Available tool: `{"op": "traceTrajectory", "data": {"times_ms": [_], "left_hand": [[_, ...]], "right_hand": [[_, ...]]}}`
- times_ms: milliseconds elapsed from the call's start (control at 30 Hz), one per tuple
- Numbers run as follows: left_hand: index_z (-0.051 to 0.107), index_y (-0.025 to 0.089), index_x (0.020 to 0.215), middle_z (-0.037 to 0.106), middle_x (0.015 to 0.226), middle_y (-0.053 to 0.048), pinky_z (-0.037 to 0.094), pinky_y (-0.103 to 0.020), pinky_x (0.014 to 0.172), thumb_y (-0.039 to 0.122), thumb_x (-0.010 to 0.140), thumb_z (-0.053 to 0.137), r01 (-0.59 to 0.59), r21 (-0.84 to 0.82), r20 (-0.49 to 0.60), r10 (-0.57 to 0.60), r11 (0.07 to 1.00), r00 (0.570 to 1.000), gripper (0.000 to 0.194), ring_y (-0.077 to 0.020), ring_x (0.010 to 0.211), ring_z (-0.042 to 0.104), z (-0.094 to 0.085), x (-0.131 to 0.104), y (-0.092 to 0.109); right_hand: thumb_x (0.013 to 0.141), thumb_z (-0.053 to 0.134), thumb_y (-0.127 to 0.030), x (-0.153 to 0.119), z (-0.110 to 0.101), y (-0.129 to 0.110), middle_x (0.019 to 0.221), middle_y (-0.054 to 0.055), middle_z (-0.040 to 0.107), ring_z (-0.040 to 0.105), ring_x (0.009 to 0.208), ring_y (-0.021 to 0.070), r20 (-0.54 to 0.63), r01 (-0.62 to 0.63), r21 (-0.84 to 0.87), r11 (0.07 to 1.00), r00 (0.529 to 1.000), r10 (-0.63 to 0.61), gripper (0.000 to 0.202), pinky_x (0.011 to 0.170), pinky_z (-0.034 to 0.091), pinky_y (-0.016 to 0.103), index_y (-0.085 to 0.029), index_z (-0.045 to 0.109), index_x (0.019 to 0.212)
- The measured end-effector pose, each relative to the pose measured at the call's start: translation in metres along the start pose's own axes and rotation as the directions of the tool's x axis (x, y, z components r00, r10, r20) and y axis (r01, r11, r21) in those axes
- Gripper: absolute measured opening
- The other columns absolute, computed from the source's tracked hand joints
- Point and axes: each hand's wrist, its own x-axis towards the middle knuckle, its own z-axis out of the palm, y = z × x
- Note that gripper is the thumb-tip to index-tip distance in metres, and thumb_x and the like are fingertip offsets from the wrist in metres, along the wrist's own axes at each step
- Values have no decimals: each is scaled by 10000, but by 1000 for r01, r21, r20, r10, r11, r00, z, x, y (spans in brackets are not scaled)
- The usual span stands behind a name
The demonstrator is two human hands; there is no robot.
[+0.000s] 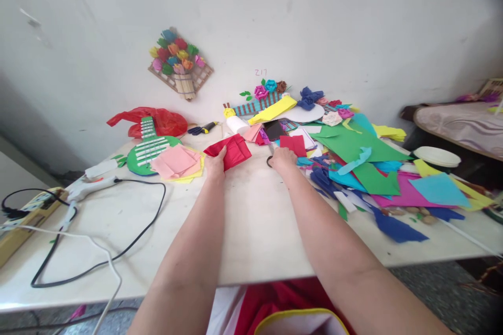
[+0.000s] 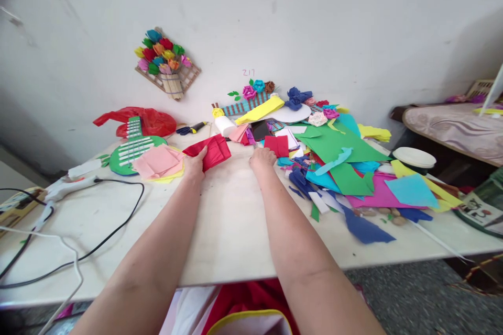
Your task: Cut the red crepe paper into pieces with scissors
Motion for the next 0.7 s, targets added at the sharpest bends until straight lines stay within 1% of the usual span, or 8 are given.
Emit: {"op": "traceTrajectory", "data": {"times_ms": [133, 267, 433, 567, 633, 700], "left_hand": [[619, 146, 880, 677, 934, -109, 556, -352, 730, 374, 588, 761, 12, -19, -45, -13, 1000, 999, 397, -225, 852, 666, -1, 4, -3], [616, 144, 885, 676, 921, -109, 557, -357, 735, 356, 591, 763, 10, -23, -80, -12, 1000, 997, 391, -224, 849, 666, -2, 6, -3], [607, 149, 905, 676, 942, -105, 560, -348, 726, 350, 624, 742, 0, -24, -112, -3, 1000, 994, 370, -219, 856, 665, -1, 5, 0], [596, 147, 924, 671, 984, -112, 564, -336, 707, 328, 647, 728, -16, -84, -130, 5, 996, 992, 356, -213, 848, 668, 0, 4, 1], [596, 143, 927, 673, 973, -112, 565, -335, 705, 327, 646, 730, -34, -102, -137, 20, 994, 990, 362, -214, 841, 670, -1, 5, 1], [597, 141, 926, 676, 957, -110, 565, -338, 711, 334, 644, 733, -45, -102, -151, 29, 994, 988, 368, -217, 841, 670, -1, 5, 0]], "right_hand": [[736, 576, -162, -1, -3, -2, 1102, 209, 609, 584, 1044, 295, 54, 21, 14, 1000, 998, -22, 371, 822, 475, 372, -101, 633, 1097], [734, 602, -168, -3, -7, -4, 1089, 202, 613, 592, 1037, 289, 23, 42, 42, 998, 999, -43, 340, 854, 455, 377, -116, 636, 1068], [708, 621, -190, -1, -11, -1, 1077, 179, 629, 596, 1033, 286, 31, 7, 117, 993, 999, -10, 332, 824, 460, 362, -146, 650, 1036], [694, 620, -216, 4, -9, 2, 1080, 145, 644, 601, 1030, 275, 66, -48, 210, 976, 997, 35, 379, 793, 471, 354, -181, 636, 1071], [681, 634, -209, 7, -6, 3, 999, 120, 675, 640, 945, 244, 87, -83, 268, 960, 994, 62, 399, 783, 474, 339, -192, 626, 1080], [668, 644, -182, 13, -2, 4, 859, 84, 699, 675, 791, 210, 115, -112, 346, 932, 990, 76, 384, 753, 482, 318, -199, 633, 1051]]}}
